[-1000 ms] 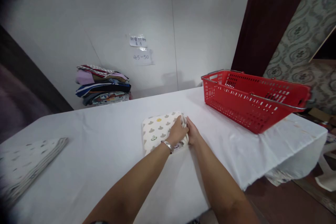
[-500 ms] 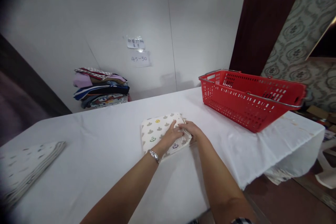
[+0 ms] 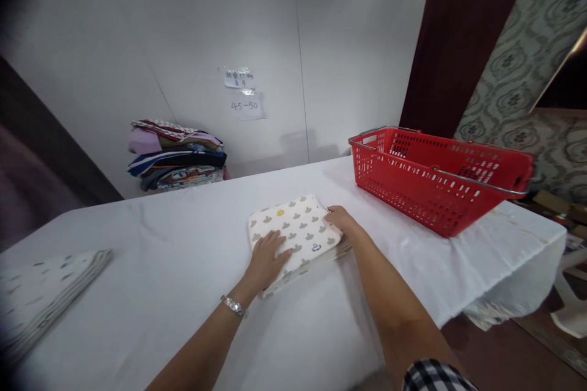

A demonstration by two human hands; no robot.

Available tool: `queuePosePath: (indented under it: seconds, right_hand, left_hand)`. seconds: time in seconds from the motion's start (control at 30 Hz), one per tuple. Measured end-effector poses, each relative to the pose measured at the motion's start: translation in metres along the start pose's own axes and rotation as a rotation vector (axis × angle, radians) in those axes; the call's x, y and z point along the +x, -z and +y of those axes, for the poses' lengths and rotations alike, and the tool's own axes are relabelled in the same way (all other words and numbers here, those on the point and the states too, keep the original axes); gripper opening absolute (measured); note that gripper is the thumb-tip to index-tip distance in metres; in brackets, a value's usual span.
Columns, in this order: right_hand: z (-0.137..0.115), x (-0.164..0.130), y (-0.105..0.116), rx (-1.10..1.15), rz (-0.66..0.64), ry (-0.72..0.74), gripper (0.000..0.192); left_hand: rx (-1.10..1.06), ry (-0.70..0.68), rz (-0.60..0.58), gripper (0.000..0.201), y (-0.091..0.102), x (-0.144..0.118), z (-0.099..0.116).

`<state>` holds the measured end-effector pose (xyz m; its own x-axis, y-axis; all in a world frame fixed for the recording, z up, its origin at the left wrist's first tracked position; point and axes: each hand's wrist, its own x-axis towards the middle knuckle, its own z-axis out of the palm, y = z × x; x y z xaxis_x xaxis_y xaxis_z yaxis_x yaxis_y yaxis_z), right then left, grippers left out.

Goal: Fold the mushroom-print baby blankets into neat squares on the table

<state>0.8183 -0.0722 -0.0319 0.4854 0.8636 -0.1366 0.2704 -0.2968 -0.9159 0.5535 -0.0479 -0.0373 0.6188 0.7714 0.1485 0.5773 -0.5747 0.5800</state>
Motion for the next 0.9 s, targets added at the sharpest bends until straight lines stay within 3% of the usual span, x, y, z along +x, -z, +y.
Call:
queuePosePath:
  seconds: [0.17,0.4,0.53,0.73,0.9]
  right_hand:
    - [0.007,-0.001,0.001,-0.127,0.033,0.052,0.030]
    - [0.013,0.000,0.009,-0.364,0.065,0.056,0.026]
    - [0.018,0.000,0.009,-0.473,0.050,0.037,0.020]
    - [0.021,-0.001,0.012,-0.580,0.048,0.007,0.011]
    - [0.011,-0.019,0.007,-0.624,0.025,-0.017,0.024]
  left_hand:
    - [-0.124,0.003,0.180,0.040,-0.004,-0.005,-0.008]
    - [-0.005,-0.053,0.002,0.039,-0.006,-0.010,-0.006]
    - [-0.024,-0.045,0.031,0.044,-0.004,-0.022,-0.004]
    - [0.067,-0.148,0.020,0.055,-0.012,-0.056,-0.005]
    - [0.080,-0.173,0.084,0.053,-0.007,-0.049,-0.029]
